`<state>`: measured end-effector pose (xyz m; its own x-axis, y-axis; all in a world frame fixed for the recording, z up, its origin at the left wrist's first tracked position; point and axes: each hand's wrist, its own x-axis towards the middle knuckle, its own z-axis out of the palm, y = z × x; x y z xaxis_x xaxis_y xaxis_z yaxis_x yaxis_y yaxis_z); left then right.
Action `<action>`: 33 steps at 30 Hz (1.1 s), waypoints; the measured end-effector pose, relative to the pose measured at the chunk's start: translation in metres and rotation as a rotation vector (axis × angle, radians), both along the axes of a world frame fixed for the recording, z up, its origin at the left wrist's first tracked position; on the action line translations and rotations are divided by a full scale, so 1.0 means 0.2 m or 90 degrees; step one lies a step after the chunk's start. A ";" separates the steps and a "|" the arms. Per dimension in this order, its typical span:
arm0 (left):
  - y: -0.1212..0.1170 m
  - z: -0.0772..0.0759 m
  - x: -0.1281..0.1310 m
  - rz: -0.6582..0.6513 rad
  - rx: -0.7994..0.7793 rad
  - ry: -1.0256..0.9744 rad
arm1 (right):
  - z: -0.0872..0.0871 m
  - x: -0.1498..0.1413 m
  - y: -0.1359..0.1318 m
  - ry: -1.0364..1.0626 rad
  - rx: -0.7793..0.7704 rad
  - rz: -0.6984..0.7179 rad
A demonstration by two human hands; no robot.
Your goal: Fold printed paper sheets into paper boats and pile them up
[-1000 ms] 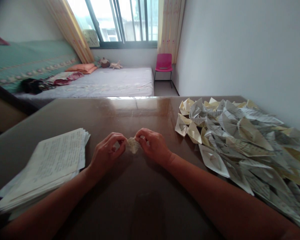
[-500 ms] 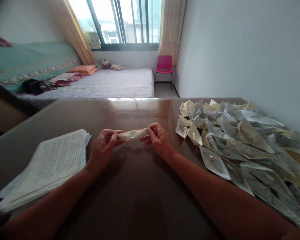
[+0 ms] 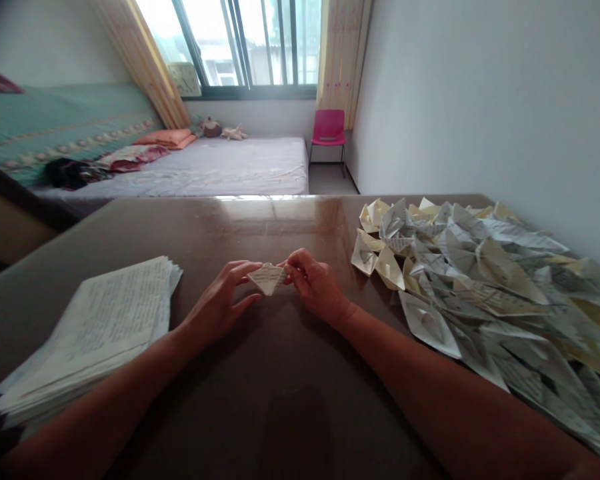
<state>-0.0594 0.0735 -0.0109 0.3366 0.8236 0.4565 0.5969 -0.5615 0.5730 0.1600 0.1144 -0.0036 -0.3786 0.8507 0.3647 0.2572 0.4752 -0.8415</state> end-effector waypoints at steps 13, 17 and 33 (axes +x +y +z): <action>0.03 0.05 0.01 0.192 -0.092 -0.184 | -0.01 -0.02 0.02 0.253 -0.271 0.077; 0.01 0.06 0.03 0.242 -0.123 -0.192 | -0.02 -0.02 0.03 0.271 -0.347 0.062; -0.04 0.07 0.12 0.218 -0.100 -0.227 | -0.03 -0.11 -0.06 0.437 -0.576 0.130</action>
<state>-0.0356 0.0652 0.0023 -0.1178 0.9269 0.3563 0.4843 -0.2596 0.8355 0.1387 0.1018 -0.0094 -0.4972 0.8517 -0.1656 -0.3982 -0.3936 -0.8286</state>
